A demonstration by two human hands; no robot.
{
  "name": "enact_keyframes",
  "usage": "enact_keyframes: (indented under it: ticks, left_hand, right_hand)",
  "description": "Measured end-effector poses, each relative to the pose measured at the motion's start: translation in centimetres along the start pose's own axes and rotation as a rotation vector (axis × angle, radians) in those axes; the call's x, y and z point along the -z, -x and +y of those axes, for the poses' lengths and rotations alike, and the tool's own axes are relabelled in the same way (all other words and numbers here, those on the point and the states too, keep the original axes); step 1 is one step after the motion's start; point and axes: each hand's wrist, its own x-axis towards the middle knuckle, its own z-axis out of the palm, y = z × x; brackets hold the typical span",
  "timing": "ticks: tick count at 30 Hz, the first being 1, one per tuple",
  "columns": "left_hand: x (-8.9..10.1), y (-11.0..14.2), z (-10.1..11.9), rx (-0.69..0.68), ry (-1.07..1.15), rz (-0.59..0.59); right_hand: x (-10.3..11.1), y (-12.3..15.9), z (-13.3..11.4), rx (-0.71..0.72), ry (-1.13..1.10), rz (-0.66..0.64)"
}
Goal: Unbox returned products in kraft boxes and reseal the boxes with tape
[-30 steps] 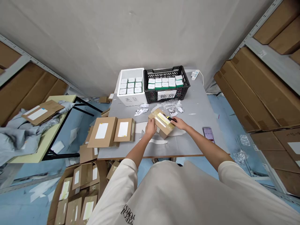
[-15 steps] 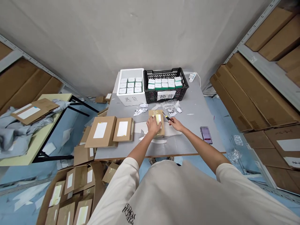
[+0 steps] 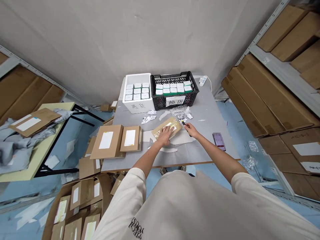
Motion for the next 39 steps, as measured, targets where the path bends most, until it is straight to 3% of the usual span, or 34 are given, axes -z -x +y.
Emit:
enact_keyframes:
  ticks: [2,5,9,12,20,26,33,39]
  left_hand:
    - [0.4,0.1,-1.0,-0.093,0.001,-0.049]
    - [0.8,0.0,-1.4,-0.090,0.006,-0.040]
    - [0.8,-0.2,-0.5,-0.046,0.012,0.071]
    - [0.7,-0.3,0.7,-0.054,-0.008,0.091]
    - [0.2,-1.5,2.7,0.016,-0.078,0.061]
    - [-0.1,-1.9,3.0,0.060,-0.083,0.042]
    - [-0.9,-1.7,3.2,0.063,-0.064,0.072]
    - [-1.1,-1.3,3.3,0.056,-0.054,0.091]
  right_hand:
    - [-0.6,0.1,-0.3,-0.064,-0.097,0.021]
    - [-1.6,0.6,-1.1,-0.140,-0.213,-0.015]
    - [-2.0,1.7,-1.6,-0.206,-0.320,-0.101]
    - [-1.0,2.3,-1.1,-0.215,-0.329,-0.176]
    - [4.9,1.5,1.5,-0.098,-0.002,-0.256]
    - [7.7,0.2,1.1,0.069,0.202,-0.343]
    - [7.5,-3.0,-1.1,0.324,0.620,-0.316]
    - [5.6,-5.3,-2.4,0.342,0.630,-0.345]
